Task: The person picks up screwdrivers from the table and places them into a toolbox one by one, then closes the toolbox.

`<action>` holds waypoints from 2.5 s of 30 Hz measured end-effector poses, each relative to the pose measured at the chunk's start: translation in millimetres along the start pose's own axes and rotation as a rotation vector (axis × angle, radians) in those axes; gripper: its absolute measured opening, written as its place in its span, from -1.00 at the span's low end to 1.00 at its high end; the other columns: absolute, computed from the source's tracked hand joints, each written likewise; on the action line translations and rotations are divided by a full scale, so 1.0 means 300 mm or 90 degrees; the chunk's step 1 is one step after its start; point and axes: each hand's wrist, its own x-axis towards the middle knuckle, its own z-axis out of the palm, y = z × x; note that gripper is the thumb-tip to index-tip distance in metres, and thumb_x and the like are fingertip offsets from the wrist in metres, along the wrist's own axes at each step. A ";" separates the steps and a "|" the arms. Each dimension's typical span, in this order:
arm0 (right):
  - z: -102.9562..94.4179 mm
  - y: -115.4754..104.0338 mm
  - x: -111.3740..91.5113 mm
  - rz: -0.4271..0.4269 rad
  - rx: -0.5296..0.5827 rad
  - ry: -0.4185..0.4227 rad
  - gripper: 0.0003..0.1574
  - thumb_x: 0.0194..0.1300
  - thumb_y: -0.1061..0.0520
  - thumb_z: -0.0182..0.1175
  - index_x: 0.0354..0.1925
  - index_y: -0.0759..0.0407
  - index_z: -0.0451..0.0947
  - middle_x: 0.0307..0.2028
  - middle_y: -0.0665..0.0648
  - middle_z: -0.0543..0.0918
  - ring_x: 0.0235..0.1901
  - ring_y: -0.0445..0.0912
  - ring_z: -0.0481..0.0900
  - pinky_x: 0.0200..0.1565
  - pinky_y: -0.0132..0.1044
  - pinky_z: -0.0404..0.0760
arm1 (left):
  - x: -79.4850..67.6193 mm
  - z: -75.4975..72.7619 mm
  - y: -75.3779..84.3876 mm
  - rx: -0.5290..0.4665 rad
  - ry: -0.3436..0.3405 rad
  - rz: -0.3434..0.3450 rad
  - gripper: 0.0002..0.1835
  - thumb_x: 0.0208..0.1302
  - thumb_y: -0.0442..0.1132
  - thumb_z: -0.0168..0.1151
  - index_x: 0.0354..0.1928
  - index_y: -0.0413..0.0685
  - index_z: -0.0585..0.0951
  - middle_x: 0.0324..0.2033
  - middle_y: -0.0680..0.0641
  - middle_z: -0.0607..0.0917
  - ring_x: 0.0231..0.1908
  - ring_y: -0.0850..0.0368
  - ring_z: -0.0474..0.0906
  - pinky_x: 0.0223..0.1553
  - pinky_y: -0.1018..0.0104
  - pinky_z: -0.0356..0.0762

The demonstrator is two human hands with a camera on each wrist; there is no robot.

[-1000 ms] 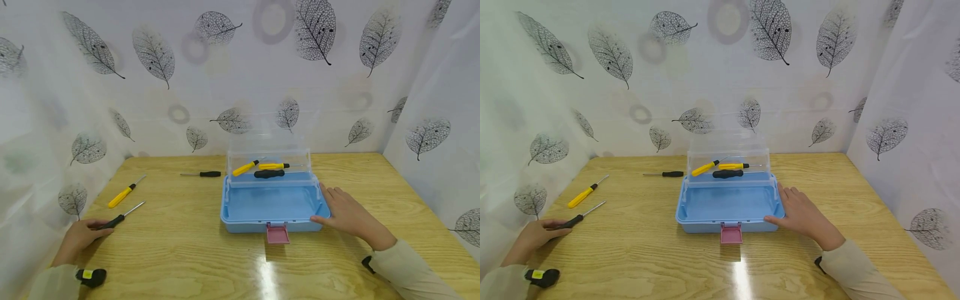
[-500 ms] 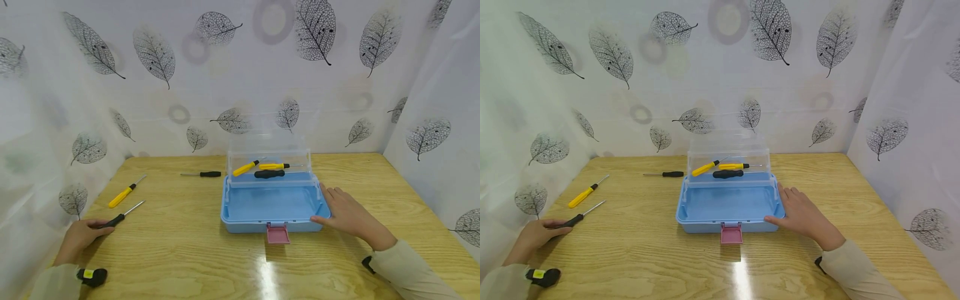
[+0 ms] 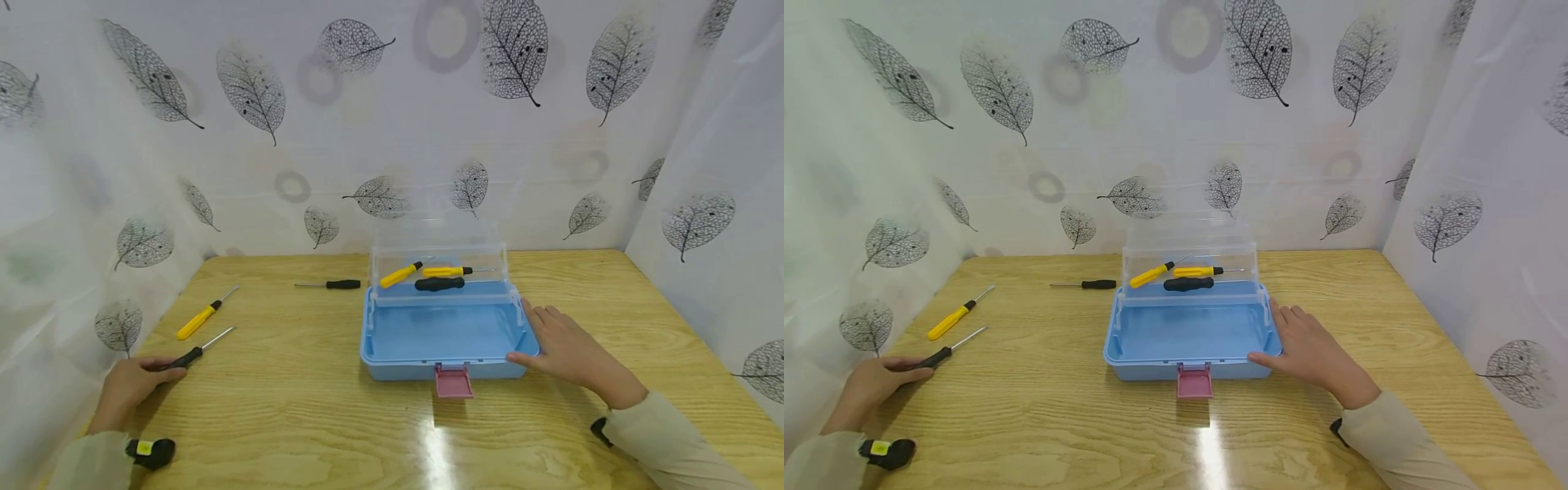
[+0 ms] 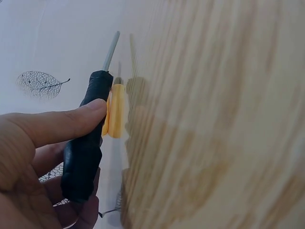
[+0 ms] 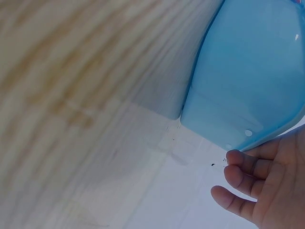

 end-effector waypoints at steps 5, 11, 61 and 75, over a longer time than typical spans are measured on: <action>0.004 0.003 0.002 0.000 0.002 0.000 0.26 0.13 -0.42 0.13 0.32 0.56 0.05 0.05 0.48 0.49 0.07 0.29 0.45 0.13 0.17 0.39 | 0.004 0.003 0.002 -0.006 0.012 -0.003 -0.25 -0.01 0.24 0.34 -0.04 -0.33 0.60 0.03 -0.45 0.54 -0.01 -0.42 0.40 -0.09 -0.12 0.39; 0.002 0.002 0.004 -0.003 0.003 0.001 0.26 0.13 -0.41 0.14 0.32 0.56 0.05 0.05 0.48 0.49 0.07 0.30 0.45 0.15 0.17 0.38 | 0.004 0.005 0.007 -0.017 0.022 -0.010 -0.23 -0.03 0.26 0.34 -0.03 -0.32 0.61 0.06 -0.45 0.52 0.01 -0.42 0.38 -0.07 -0.16 0.37; 0.003 0.003 -0.010 0.007 0.012 -0.002 0.25 0.13 -0.41 0.14 0.32 0.56 0.06 0.09 0.50 0.47 0.09 0.31 0.44 0.13 0.18 0.40 | -0.047 0.044 0.258 -0.079 0.060 0.089 -0.38 0.13 0.11 0.29 0.00 -0.33 0.61 0.00 -0.40 0.60 -0.02 -0.30 0.47 -0.21 0.07 0.45; 0.004 0.000 -0.007 0.006 0.021 -0.003 0.24 0.14 -0.41 0.13 0.33 0.54 0.05 0.14 0.50 0.44 0.11 0.31 0.43 0.14 0.18 0.38 | -0.069 0.056 0.324 -0.075 0.081 0.109 -0.36 0.08 0.18 0.31 -0.03 -0.27 0.64 -0.02 -0.37 0.62 -0.05 -0.27 0.50 -0.36 0.30 0.40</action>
